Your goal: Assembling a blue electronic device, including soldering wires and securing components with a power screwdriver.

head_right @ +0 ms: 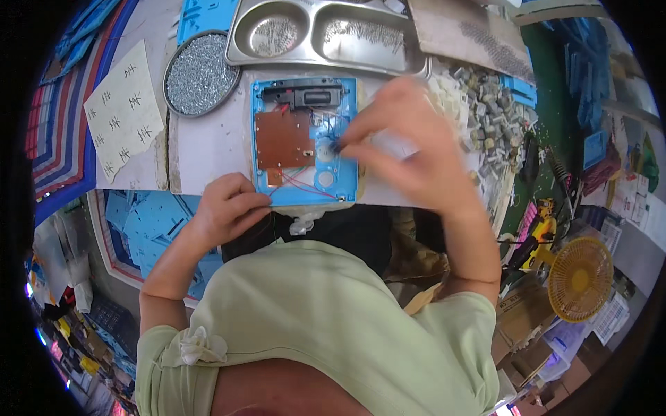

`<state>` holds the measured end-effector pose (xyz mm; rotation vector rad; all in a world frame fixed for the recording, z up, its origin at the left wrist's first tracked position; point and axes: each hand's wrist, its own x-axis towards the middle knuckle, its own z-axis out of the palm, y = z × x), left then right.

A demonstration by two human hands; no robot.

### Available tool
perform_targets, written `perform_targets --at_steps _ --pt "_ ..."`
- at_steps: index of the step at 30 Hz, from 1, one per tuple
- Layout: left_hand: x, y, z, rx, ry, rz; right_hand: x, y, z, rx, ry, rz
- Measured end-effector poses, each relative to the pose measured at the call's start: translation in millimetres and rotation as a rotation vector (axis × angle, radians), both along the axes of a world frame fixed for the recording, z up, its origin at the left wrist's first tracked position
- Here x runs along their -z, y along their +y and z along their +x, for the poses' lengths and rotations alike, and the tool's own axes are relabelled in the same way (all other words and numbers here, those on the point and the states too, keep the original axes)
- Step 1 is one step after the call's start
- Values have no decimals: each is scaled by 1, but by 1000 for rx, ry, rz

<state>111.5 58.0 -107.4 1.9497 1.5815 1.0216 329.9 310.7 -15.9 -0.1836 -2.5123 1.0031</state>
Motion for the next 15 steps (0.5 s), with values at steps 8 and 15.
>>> perform_targets --at_steps 8,15 --pt "-5 -3 1 -30 -2 -23 63 -31 -4 -152 -61 227" --pt "-5 -1 4 -53 7 -35 73 -34 7 -145 83 205"
